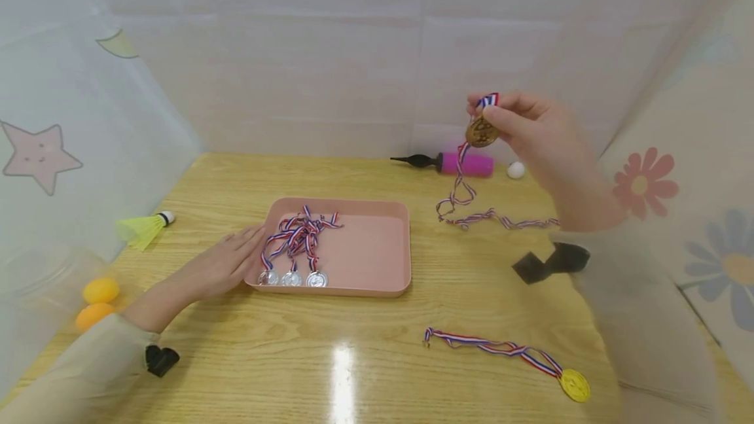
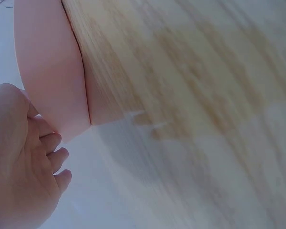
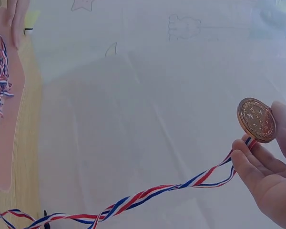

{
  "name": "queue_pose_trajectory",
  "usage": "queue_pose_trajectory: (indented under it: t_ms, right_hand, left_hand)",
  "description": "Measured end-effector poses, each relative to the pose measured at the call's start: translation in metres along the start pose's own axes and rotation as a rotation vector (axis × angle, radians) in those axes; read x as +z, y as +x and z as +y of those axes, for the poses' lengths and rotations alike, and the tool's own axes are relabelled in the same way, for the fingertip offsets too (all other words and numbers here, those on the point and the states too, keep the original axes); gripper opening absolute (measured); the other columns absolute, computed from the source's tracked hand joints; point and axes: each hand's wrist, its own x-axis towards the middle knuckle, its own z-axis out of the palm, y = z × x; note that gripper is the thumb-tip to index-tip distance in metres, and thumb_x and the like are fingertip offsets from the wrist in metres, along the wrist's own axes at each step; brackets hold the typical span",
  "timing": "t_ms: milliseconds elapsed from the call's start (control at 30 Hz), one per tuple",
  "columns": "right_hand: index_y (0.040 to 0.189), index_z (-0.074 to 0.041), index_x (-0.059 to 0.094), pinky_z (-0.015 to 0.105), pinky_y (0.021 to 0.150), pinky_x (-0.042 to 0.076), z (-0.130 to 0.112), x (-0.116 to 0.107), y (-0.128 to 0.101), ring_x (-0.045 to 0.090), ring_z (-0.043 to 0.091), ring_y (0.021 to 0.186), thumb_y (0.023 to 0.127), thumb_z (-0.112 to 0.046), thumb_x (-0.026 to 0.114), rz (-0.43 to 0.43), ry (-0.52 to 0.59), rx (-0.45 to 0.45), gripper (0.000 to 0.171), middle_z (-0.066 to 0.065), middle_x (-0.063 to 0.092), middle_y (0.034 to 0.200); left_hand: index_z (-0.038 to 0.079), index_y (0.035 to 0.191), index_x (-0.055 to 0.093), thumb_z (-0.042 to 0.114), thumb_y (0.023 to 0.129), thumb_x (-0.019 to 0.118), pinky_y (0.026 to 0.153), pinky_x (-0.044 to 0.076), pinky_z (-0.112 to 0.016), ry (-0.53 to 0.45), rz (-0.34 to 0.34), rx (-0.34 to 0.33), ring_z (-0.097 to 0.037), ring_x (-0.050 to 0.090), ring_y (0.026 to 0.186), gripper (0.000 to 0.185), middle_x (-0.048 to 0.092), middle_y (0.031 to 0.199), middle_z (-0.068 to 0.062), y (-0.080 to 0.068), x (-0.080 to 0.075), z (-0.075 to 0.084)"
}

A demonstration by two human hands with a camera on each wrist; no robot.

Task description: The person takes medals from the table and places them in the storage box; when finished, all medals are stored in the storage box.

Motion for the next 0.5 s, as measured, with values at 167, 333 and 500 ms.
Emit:
queue_pose_trajectory:
  t_ms: [167, 333, 500]
  right_hand:
    - [0.080, 0.012, 0.062, 0.034, 0.097, 0.040, 0.006, 0.029, 0.015, 0.057, 0.036, 0.104, 0.088, 0.012, 0.052, -0.025, -0.053, -0.059, 0.012, 0.025, 0.061, 0.107]
    - [0.076, 0.002, 0.065, 0.035, 0.100, 0.037, 0.022, 0.053, 0.030, 0.056, 0.034, 0.105, 0.089, 0.008, 0.054, -0.057, -0.138, -0.036, 0.018, 0.020, 0.063, 0.107]
    - [0.075, -0.007, 0.067, 0.033, 0.099, 0.037, 0.049, 0.070, 0.042, 0.057, 0.027, 0.106, 0.090, 0.005, 0.052, -0.118, -0.229, 0.064, 0.025, 0.011, 0.065, 0.108]
  left_hand:
    - [-0.007, 0.141, 0.026, 0.016, 0.099, 0.033, 0.106, 0.020, -0.053, -0.004, 0.004, -0.005, -0.039, 0.022, 0.132, 0.049, 0.024, 0.146, -0.021, 0.001, 0.001, 0.000]
    - [-0.007, 0.141, 0.026, 0.016, 0.099, 0.033, 0.106, 0.019, -0.053, -0.008, 0.000, -0.009, -0.040, 0.022, 0.132, 0.049, 0.023, 0.147, -0.021, 0.001, 0.002, 0.000]
    - [-0.006, 0.142, 0.024, 0.017, 0.100, 0.031, 0.107, 0.019, -0.052, -0.004, -0.007, -0.011, -0.038, 0.020, 0.133, 0.049, 0.022, 0.147, -0.020, 0.002, 0.002, -0.001]
